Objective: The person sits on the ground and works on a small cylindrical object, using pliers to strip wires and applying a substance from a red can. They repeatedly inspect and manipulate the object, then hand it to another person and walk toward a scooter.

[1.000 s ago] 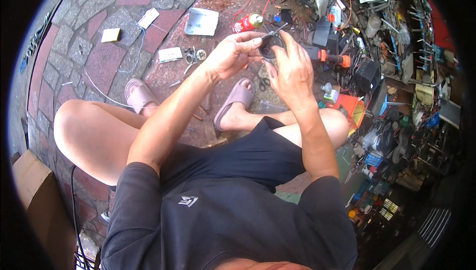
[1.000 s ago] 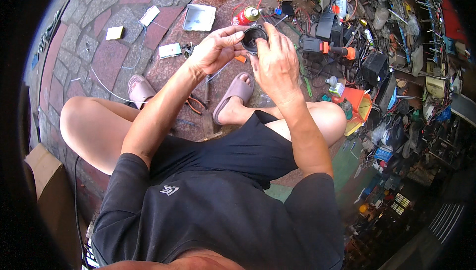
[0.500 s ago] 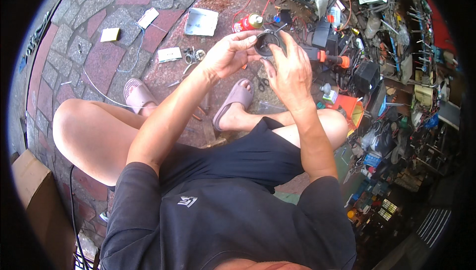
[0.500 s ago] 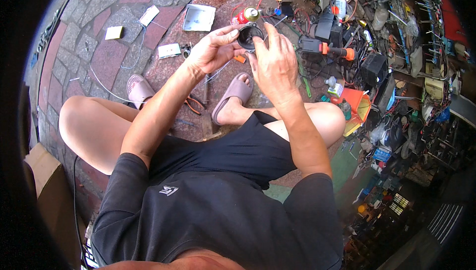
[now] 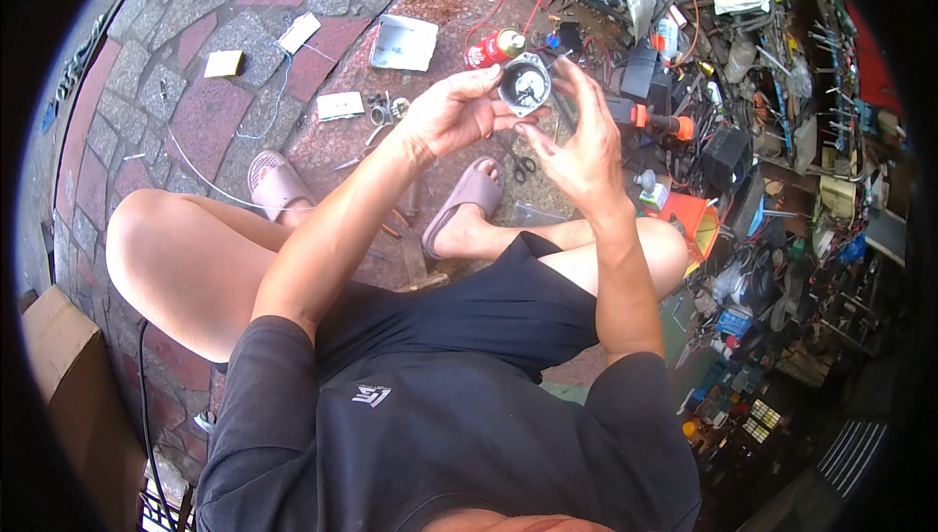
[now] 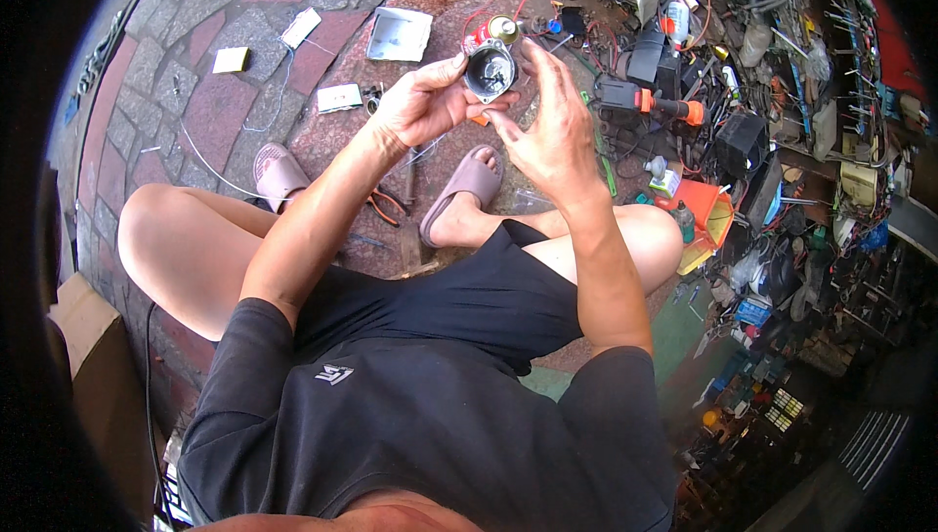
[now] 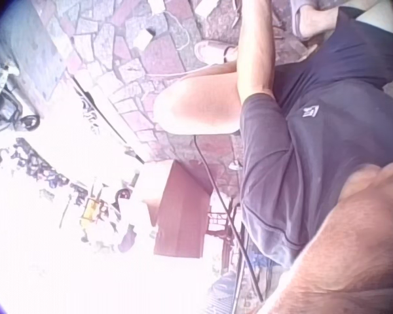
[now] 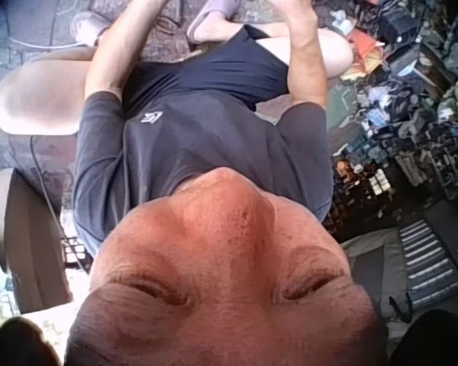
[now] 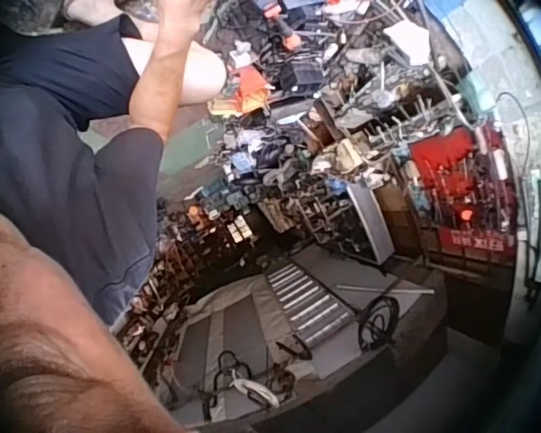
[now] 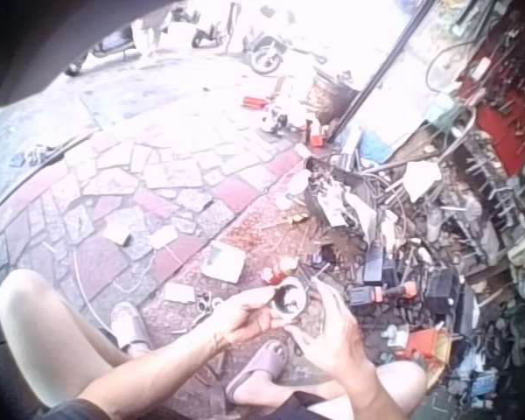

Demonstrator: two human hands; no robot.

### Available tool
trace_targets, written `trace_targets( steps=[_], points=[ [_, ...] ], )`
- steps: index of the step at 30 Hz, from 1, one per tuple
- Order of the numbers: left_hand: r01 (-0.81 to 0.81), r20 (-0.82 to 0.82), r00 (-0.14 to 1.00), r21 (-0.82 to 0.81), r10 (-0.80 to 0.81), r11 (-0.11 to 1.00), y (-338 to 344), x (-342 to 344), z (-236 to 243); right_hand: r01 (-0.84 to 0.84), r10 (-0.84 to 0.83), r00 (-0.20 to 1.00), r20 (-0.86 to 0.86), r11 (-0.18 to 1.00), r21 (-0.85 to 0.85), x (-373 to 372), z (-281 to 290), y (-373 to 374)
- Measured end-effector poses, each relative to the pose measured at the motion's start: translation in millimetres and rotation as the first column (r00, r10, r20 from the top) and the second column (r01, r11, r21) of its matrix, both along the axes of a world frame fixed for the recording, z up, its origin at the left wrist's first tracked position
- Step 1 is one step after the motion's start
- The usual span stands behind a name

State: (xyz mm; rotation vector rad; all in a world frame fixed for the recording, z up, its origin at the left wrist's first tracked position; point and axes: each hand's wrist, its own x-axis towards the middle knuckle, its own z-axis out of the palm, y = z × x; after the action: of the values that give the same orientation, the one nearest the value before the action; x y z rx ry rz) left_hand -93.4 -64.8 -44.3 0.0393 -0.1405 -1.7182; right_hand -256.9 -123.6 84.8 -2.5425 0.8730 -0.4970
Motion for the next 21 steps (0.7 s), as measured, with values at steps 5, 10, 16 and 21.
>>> trace_targets(
  steps=[5, 10, 16, 21],
  points=[
    [0.050, -0.014, 0.999, -0.052, -0.051, 0.997, -2.4, -2.9, -4.3, -0.062, 0.063, 0.997, 0.032, 0.997, -0.037, 4.1, -5.3, -1.2],
    [0.082, -0.038, 0.996, -0.060, -0.084, 0.995, -0.5, -6.1, -1.4, -0.097, 0.098, 0.995, 0.008, 0.992, -0.083, 3.3, -7.0, -6.1],
    [0.053, 0.169, 0.984, 0.035, -0.059, 0.998, 0.7, 7.1, -7.5, -0.044, 0.047, 0.999, 0.026, 0.993, -0.112, 5.1, -5.7, -3.9],
    [-0.130, 0.584, 0.811, 0.125, 0.033, 0.984, -1.3, 12.9, 6.1, -0.031, 0.023, 0.998, -0.060, 0.992, -0.123, 3.1, -8.6, -6.0]
  ],
)
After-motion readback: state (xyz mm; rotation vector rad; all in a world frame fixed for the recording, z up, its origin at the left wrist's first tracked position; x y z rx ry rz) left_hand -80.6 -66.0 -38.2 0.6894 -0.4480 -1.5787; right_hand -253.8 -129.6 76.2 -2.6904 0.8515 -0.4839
